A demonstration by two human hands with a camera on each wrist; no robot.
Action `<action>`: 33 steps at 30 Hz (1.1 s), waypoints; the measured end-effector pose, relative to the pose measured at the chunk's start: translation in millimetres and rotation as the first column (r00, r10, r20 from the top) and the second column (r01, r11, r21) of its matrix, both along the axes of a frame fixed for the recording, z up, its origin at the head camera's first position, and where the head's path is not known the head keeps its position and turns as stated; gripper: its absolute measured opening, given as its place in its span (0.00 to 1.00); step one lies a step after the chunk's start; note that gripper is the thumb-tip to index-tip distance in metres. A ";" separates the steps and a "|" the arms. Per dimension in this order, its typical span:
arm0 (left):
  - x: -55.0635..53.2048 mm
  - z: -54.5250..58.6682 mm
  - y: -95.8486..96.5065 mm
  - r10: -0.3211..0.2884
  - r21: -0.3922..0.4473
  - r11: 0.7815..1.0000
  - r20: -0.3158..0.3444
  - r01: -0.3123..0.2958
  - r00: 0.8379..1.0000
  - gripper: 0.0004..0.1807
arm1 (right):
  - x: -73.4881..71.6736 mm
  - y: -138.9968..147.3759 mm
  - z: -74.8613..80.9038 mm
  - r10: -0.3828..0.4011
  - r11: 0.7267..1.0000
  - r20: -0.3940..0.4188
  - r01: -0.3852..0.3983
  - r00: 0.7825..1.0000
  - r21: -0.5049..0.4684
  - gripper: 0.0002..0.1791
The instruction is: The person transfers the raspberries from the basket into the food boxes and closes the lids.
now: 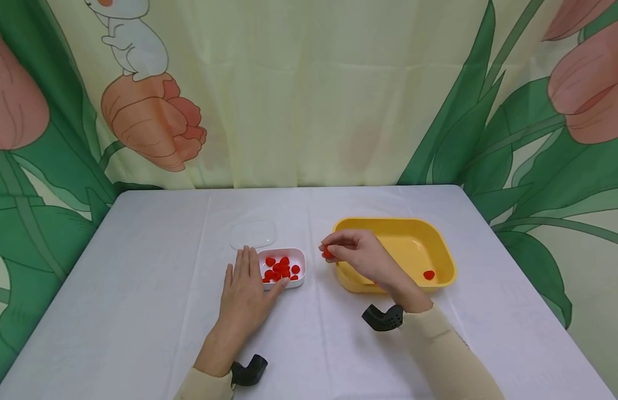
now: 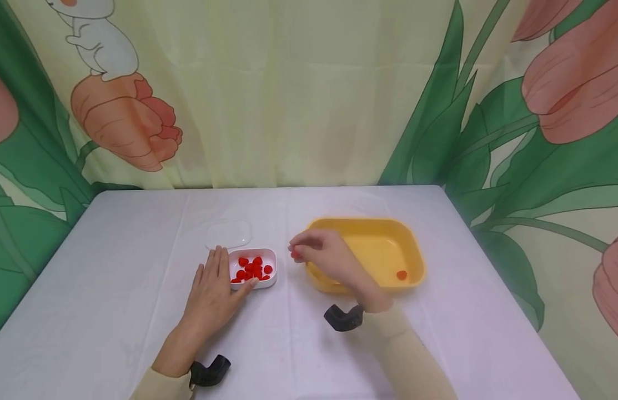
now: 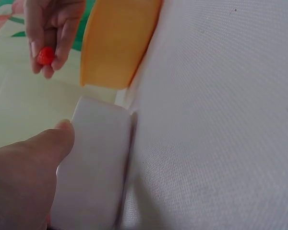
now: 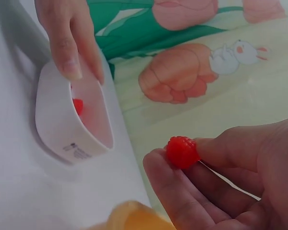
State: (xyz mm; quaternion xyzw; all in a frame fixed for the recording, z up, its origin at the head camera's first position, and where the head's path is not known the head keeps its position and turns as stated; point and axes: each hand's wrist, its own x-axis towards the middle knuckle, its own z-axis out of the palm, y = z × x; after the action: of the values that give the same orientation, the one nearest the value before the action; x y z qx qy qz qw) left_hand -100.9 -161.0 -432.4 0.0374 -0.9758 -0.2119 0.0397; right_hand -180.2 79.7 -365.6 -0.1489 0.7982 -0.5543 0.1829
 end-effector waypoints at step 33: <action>1.3 2.6 -0.4 0.006 0.003 1.000 0.036 -0.007 0.999 0.58 | 0.4 -65.5 -21.9 0.107 0.988 -0.162 -0.086 0.981 0.129 0.09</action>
State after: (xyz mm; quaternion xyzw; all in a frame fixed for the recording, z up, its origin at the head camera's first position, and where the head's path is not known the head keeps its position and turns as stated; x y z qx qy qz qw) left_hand -99.5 -161.4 -429.8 0.0444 -0.9758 -0.2127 0.0228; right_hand -179.8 14.2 -387.5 -0.2223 0.8349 -0.4805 0.1503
